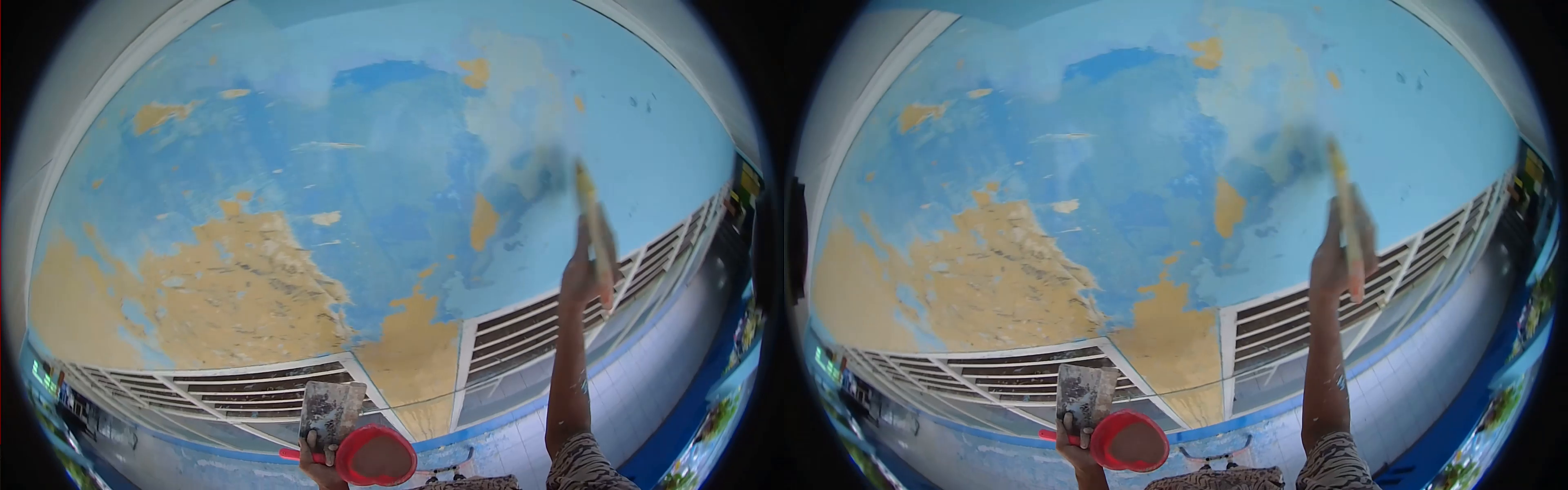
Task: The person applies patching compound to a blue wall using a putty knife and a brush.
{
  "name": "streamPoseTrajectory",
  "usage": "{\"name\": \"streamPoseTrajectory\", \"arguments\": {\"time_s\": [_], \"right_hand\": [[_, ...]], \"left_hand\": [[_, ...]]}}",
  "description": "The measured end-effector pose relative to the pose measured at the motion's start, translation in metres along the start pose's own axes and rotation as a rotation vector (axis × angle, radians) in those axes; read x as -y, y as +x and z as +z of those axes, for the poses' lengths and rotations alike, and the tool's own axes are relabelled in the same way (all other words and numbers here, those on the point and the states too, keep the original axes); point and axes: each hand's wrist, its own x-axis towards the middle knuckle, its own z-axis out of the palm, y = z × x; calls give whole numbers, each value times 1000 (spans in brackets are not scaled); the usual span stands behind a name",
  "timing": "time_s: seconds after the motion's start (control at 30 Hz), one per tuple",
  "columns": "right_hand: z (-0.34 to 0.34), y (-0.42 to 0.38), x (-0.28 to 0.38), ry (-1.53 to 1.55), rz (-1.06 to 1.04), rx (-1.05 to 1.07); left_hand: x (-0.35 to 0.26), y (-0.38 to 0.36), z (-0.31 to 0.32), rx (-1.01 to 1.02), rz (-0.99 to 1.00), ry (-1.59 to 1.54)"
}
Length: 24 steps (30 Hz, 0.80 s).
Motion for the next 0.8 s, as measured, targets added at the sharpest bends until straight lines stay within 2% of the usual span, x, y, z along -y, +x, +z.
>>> {"name": "streamPoseTrajectory", "arguments": {"time_s": [0.03, 0.07, 0.13, 0.2, 0.23, 0.27, 0.33, 0.37, 0.43, 0.47, 0.5, 0.53, 0.57, 0.6, 0.63, 0.67, 0.73, 0.77, 0.8], "right_hand": [[13, 22, 5, -117, -237, -57], [29, 17, 13, -88, -237, -50], [67, -7, 39, 9, -362, 104], [80, -70, 63, 134, -729, 345], [70, -102, 80, 127, -833, 584], [58, -123, 103, 311, -889, 705], [48, -149, 123, 419, -926, 1023], [54, -140, 129, 428, -938, 1026], [85, -97, 145, 424, -762, 1040], [115, -71, 148, 556, -738, 786], [139, -53, 140, 702, -457, 651], [151, -29, 137, 666, -105, 488], [148, 3, 162, 766, 90, 384], [145, 27, 177, 785, 37, 194], [148, 43, 172, 599, -88, -3], [152, 45, 172, 606, -94, -2], [162, 41, 166, 216, -418, -130], [169, 21, 177, -132, -703, -98], [188, -9, 174, -2, -692, 32]], "left_hand": [[-2, -4, 0, -22, 7, 32], [-4, -6, -1, -43, 10, 68], [-5, -6, -12, -37, 8, 37], [-6, -5, -22, -31, 1, 18], [-5, -5, -26, -18, 14, 3], [-4, -5, -29, -3, 26, -16], [-6, -10, -29, -48, 46, -43], [-8, -12, -29, -84, 56, -54], [-8, -16, -37, -75, 71, -59], [-7, -18, -42, -65, 80, -50], [-7, -20, -46, -63, 84, -63], [-6, -22, -50, -68, 77, -74], [-7, -24, -51, -71, 70, -84], [-9, -27, -48, -68, 74, -93], [-9, -32, -46, -92, 70, -86], [-9, -34, -44, -121, 64, -79], [-7, -34, -51, -82, 49, -105], [-4, -34, -52, -41, 33, -121], [-1, -35, -47, -40, 33, -123]]}}
